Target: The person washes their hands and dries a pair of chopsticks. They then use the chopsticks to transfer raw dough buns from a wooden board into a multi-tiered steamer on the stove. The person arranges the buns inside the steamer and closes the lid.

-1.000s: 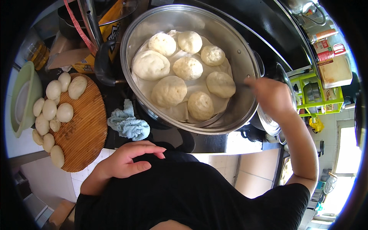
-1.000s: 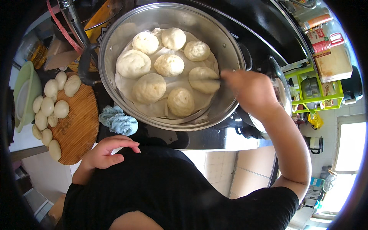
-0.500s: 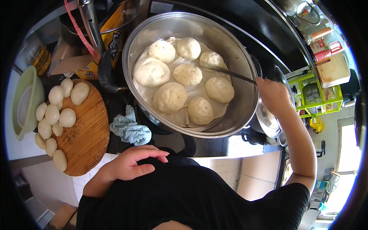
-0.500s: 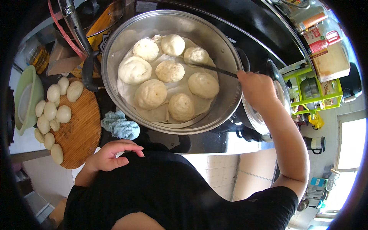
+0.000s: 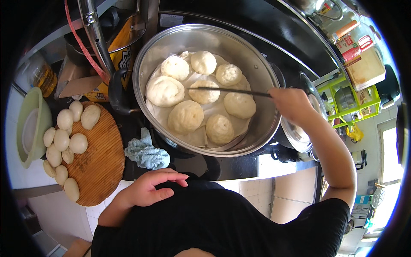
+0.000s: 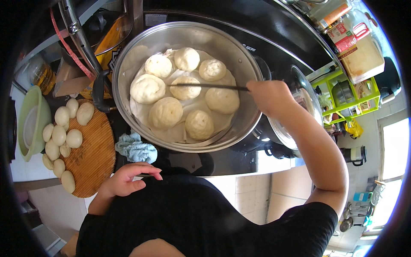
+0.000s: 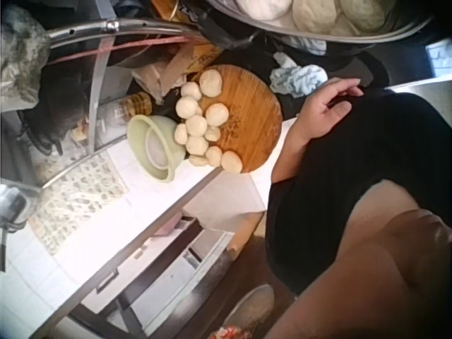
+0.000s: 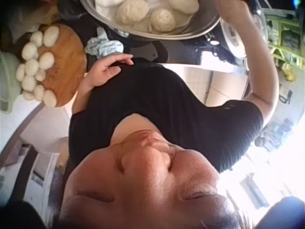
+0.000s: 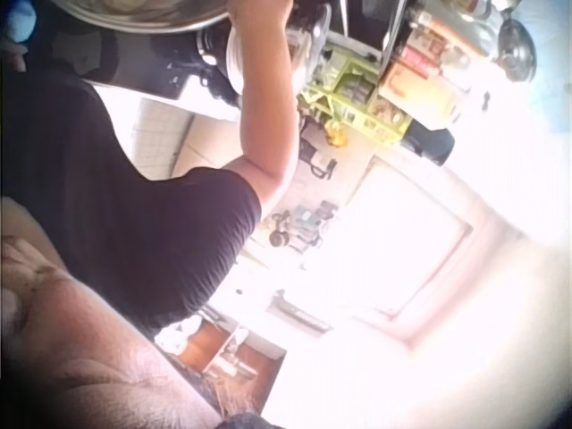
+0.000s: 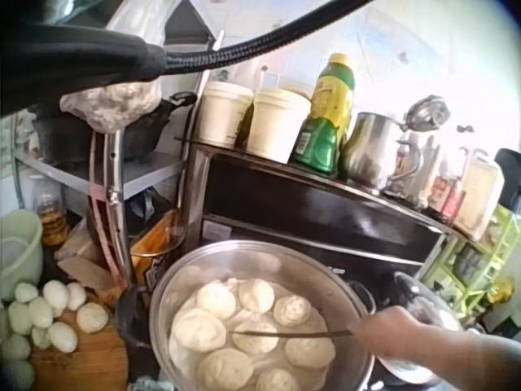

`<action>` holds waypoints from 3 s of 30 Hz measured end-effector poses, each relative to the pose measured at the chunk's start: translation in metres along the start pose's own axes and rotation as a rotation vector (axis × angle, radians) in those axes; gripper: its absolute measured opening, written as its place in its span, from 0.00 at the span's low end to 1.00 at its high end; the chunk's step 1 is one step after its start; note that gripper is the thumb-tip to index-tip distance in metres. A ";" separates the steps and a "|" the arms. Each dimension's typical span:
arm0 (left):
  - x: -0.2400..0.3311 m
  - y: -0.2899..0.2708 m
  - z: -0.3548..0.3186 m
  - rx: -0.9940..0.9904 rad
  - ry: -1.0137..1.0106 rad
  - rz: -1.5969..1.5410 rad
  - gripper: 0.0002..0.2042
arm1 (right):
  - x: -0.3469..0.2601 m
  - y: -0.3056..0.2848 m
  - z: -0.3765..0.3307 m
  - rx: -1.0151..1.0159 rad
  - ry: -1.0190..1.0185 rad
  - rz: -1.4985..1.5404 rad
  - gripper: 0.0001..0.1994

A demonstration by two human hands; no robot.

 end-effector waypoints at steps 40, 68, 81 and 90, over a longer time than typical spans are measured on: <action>-0.004 0.001 -0.010 -0.033 0.028 -0.019 0.18 | 0.031 -0.023 -0.070 0.466 0.329 0.082 0.09; 0.023 0.001 -0.009 0.079 0.074 -0.092 0.19 | -0.067 -0.034 -0.086 0.113 -0.218 1.027 0.09; 0.028 0.017 -0.001 0.273 0.320 -0.305 0.19 | -0.141 -0.007 -0.122 -0.613 -0.615 1.308 0.26; 0.012 0.027 0.012 0.174 0.313 -0.954 0.16 | -0.128 -0.010 -0.123 0.378 -1.122 1.372 0.25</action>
Point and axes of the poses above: each hand's wrist, its own z-axis towards the middle knuckle, its own y-axis out of the palm, x = y × z, the point moved 2 cm from there along z, towards the middle knuckle, and after that the axes turned 2 degrees about y, right-handed, at the moved point
